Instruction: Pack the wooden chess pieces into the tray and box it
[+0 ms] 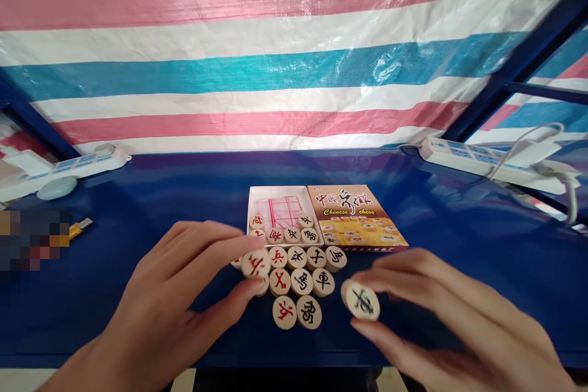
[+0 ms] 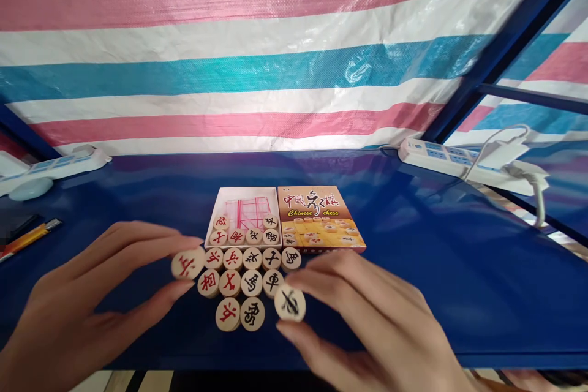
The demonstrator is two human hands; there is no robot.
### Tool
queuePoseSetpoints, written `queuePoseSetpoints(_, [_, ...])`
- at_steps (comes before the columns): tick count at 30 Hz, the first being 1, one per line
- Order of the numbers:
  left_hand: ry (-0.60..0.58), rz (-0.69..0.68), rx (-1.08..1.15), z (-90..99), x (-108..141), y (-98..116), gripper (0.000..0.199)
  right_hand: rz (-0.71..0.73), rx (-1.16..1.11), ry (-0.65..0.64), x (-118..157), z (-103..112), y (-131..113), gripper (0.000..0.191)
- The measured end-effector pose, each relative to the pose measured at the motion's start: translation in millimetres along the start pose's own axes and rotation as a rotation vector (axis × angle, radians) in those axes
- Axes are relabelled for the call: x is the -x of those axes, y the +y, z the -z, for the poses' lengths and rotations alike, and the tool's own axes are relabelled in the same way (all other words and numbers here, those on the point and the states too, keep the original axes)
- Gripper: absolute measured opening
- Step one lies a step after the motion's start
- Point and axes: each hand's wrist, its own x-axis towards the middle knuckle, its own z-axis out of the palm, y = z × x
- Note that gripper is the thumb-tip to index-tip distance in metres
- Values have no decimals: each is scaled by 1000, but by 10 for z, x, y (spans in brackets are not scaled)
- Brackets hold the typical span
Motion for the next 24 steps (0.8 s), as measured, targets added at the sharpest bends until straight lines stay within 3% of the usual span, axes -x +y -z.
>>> queuePoseSetpoints(5, [51, -152, 57, -296, -367, -167, 28, 273, -9, 19, -693, -136, 285, 28])
queuePoseSetpoints(8, [104, -114, 78, -448, -375, -297, 27, 353, -18, 40, -902, -266, 447, 30])
queuePoseSetpoints(11, [122, -95, 68, -470, -315, -401, 25, 401, 3, 95, -919, -336, 547, 33])
queuePoseSetpoints(17, [140, -137, 46, -462, -231, -397, 25, 683, 370, 194, -770, -309, 644, 37])
queuePoseSetpoints(24, [145, -149, 91, -568, -213, -306, 26, 548, 279, 148, -724, -321, 556, 37])
